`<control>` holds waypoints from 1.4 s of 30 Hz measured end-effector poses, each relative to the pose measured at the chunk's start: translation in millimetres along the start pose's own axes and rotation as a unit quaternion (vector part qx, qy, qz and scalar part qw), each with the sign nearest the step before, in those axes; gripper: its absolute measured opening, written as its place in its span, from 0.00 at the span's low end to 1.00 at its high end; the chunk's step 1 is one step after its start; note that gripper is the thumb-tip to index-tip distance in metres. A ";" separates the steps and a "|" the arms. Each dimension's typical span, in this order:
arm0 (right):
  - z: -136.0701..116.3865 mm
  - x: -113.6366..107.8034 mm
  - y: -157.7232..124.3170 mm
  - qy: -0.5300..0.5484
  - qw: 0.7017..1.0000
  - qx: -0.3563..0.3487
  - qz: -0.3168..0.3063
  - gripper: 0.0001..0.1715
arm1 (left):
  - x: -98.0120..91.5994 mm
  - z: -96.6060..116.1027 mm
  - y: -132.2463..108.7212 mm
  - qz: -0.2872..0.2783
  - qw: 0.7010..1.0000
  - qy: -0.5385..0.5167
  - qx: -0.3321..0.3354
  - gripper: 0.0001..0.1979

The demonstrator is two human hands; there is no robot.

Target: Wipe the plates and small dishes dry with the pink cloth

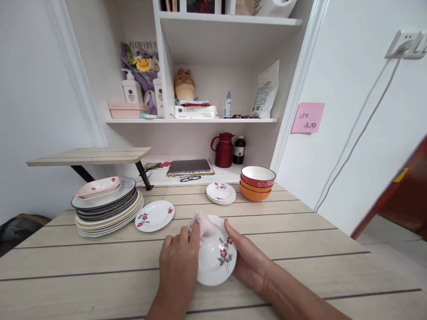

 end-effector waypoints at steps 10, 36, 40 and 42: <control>-16.9 -9.4 2.4 0.032 0.999 -0.002 -0.034 0.39 | -3.7 40.0 -12.8 0.037 0.973 -0.101 0.203 0.22; -15.9 -1.6 1.1 0.082 0.996 -0.028 -0.026 0.34 | 16.9 -8.2 1.7 -0.045 0.908 -0.414 -0.047 0.35; -25.3 -1.5 -1.7 0.096 0.994 -0.057 -0.013 0.33 | 23.7 -32.4 2.1 -0.004 0.788 -0.602 -0.130 0.32; -28.8 -0.8 -2.9 0.094 0.993 -0.073 -0.015 0.33 | 33.3 -40.9 -0.8 0.002 0.710 -0.673 -0.206 0.31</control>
Point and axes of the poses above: each hand's wrist, its own y-axis towards the middle knuckle, its own x-axis out of the palm, z = x × y, the point moved 7 cm from there along y, towards the middle knuckle, and after that the axes turned 9 degrees about -z, right-handed, at the moved point
